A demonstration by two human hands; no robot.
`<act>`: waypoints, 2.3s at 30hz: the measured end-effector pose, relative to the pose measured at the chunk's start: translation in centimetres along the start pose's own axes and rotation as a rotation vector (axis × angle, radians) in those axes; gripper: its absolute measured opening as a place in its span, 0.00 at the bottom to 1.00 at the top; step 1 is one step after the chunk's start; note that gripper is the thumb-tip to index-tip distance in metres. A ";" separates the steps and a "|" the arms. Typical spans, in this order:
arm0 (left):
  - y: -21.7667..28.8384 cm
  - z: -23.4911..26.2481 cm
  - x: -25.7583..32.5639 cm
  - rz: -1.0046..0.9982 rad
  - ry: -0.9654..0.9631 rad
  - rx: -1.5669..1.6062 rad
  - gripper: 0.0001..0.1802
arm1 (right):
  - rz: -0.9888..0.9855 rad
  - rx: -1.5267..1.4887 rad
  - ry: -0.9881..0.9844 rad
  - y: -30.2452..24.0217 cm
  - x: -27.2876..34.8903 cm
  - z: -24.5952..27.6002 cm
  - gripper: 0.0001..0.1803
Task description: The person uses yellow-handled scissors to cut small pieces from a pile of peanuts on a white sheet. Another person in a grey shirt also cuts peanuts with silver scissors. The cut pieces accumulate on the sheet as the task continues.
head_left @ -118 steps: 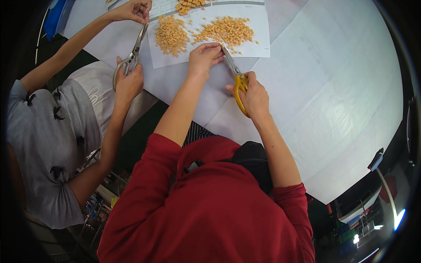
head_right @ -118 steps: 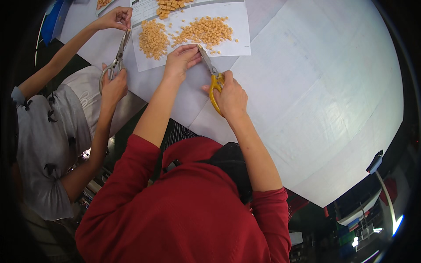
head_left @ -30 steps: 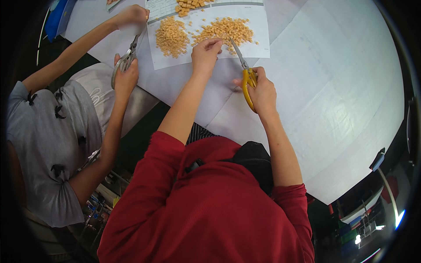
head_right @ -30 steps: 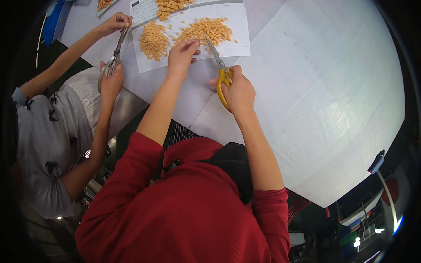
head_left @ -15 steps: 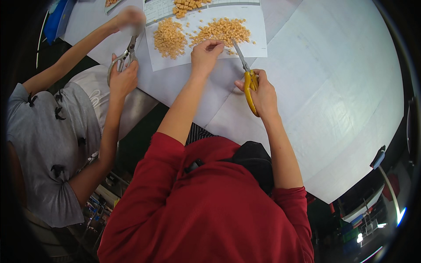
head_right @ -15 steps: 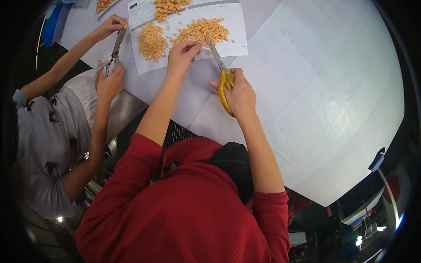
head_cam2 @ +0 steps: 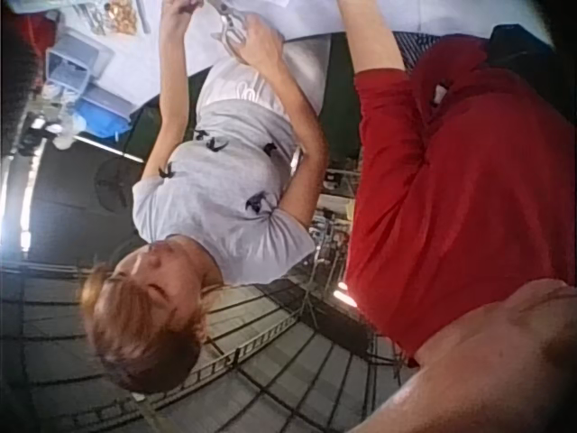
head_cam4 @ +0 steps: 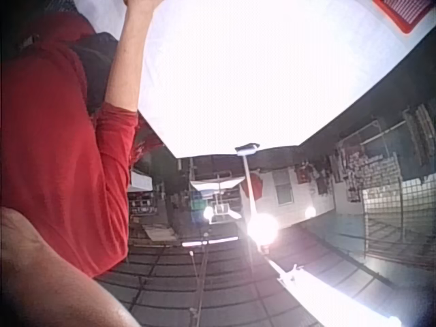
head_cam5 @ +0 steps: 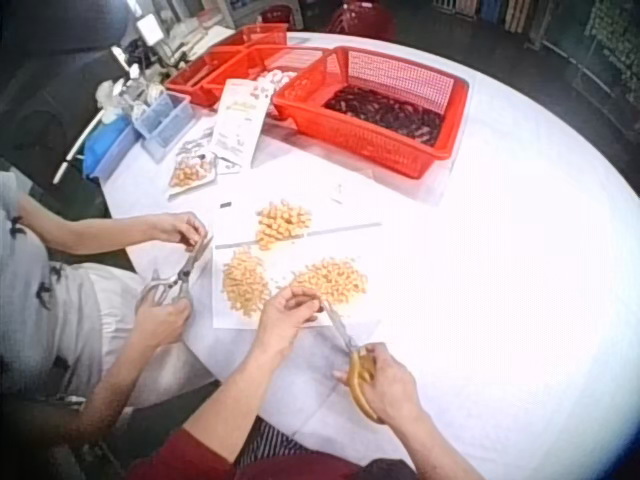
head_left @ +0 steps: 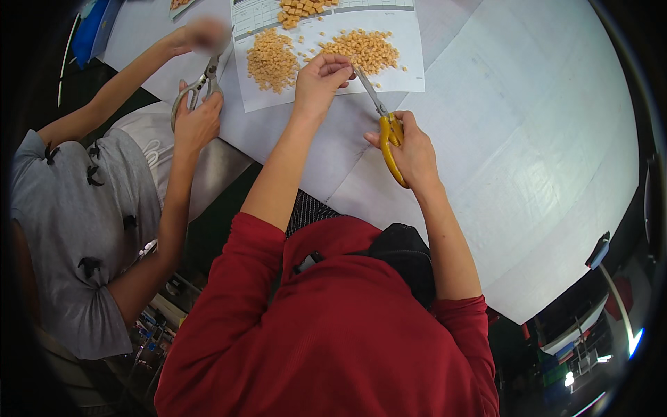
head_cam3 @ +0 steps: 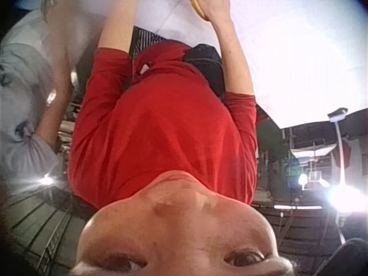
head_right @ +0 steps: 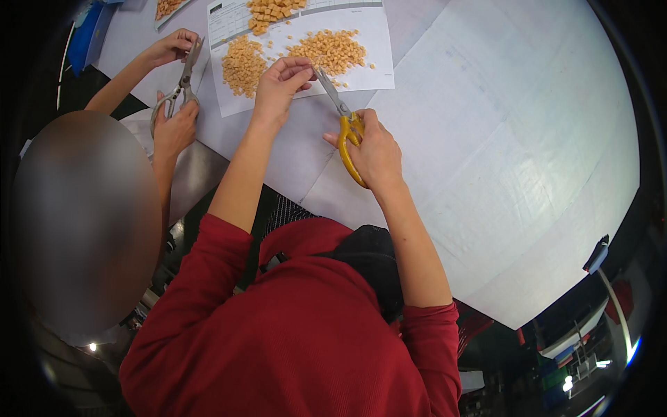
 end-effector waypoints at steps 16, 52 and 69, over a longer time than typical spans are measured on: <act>2.7 0.7 -3.8 -0.269 0.274 -0.693 0.08 | -0.086 0.063 -0.002 0.7 -2.3 0.1 0.35; 1.0 -0.1 2.4 0.243 0.001 0.579 0.11 | 0.024 -0.009 0.062 -2.2 2.7 -0.2 0.36; 0.7 -0.8 5.1 0.122 0.176 0.450 0.12 | 0.074 0.018 0.066 -2.0 2.7 -1.9 0.37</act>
Point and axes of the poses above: each hand's wrist, its own x-axis away from the middle knuckle, its own z-axis out of the back of the hand, y = z × x, the point moved 3 cm from there along -x, towards the middle knuckle, and after that the axes turned 7 degrees about -y, right-handed, at the moved point
